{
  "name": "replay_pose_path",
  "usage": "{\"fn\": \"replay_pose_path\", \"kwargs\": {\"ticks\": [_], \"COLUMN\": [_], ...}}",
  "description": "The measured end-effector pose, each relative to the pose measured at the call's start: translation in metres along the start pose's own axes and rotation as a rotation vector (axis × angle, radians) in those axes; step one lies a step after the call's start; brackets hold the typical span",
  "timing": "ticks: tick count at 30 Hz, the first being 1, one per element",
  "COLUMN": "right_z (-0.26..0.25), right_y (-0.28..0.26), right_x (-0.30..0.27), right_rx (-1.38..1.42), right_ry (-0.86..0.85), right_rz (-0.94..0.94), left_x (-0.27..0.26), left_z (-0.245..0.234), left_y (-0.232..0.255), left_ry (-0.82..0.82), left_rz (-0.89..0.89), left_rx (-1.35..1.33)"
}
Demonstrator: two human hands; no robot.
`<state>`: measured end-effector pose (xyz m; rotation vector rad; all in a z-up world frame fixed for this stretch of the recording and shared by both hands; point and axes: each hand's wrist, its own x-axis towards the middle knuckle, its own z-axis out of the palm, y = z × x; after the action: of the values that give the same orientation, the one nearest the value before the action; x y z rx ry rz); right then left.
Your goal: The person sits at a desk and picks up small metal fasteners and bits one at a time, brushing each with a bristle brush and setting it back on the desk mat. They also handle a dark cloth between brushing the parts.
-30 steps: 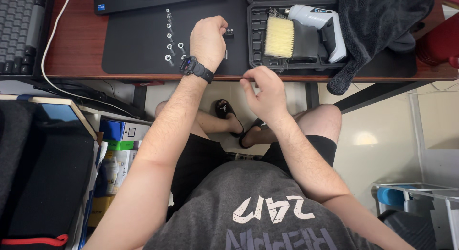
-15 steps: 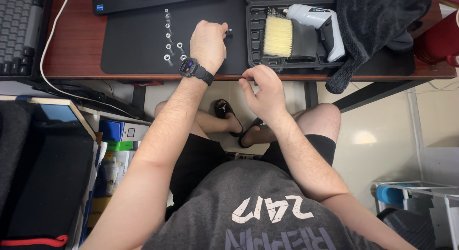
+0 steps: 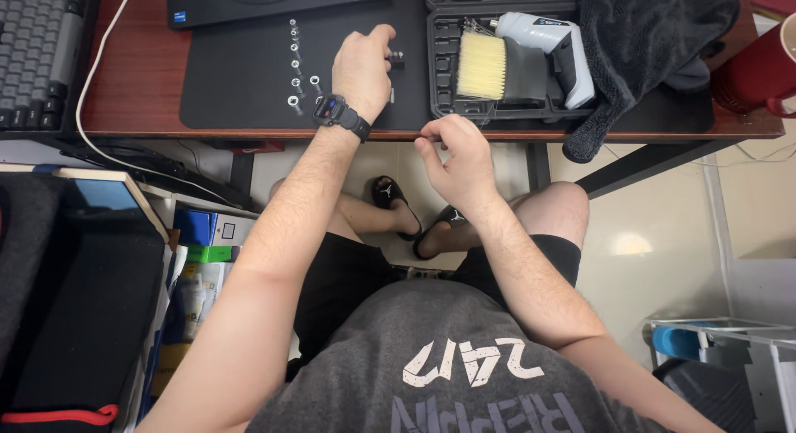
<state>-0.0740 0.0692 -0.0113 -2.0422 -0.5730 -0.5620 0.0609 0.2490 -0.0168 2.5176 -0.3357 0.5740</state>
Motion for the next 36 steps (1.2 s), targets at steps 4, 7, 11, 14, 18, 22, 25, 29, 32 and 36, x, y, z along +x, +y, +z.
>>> {"fn": "replay_pose_path", "kwargs": {"ticks": [4, 7, 11, 14, 18, 22, 25, 29, 32, 36], "right_z": [-0.002, -0.003, -0.004, -0.008, -0.013, -0.028, -0.061, -0.088, -0.086, -0.08], "right_y": [0.002, 0.002, 0.0, -0.001, 0.0, 0.013, 0.037, 0.067, 0.078, 0.081], "right_x": [-0.001, -0.002, -0.001, 0.001, 0.003, 0.013, 0.027, 0.044, 0.053, 0.06], "right_rx": [-0.028, -0.022, -0.027, -0.033, -0.032, -0.158, -0.299, -0.725, -0.75, -0.646], "right_ry": [0.019, 0.018, 0.011, 0.019, 0.056, 0.192, 0.371, 0.351, 0.126, 0.054], "right_rz": [-0.032, -0.033, -0.018, -0.029, 0.022, -0.092, -0.08, -0.004, 0.214, 0.385], "left_x": [0.006, 0.009, 0.006, -0.004, -0.023, -0.03, -0.032, -0.035, -0.033, -0.039], "left_z": [0.004, 0.004, -0.01, -0.031, -0.042, -0.033, -0.028, -0.027, -0.027, -0.028], "left_y": [-0.001, -0.002, -0.005, -0.009, -0.006, 0.003, 0.005, 0.008, 0.011, 0.012], "left_ry": [0.018, -0.026, 0.047, 0.159, -0.01, -0.126, -0.168, -0.132, -0.142, -0.096], "left_rz": [0.003, 0.003, 0.098, 0.204, 0.273, 0.293, 0.226, 0.199, 0.193, 0.277], "left_rx": [0.022, 0.014, -0.022, -0.033, 0.054, 0.126, 0.079, 0.032, 0.044, 0.014]}}
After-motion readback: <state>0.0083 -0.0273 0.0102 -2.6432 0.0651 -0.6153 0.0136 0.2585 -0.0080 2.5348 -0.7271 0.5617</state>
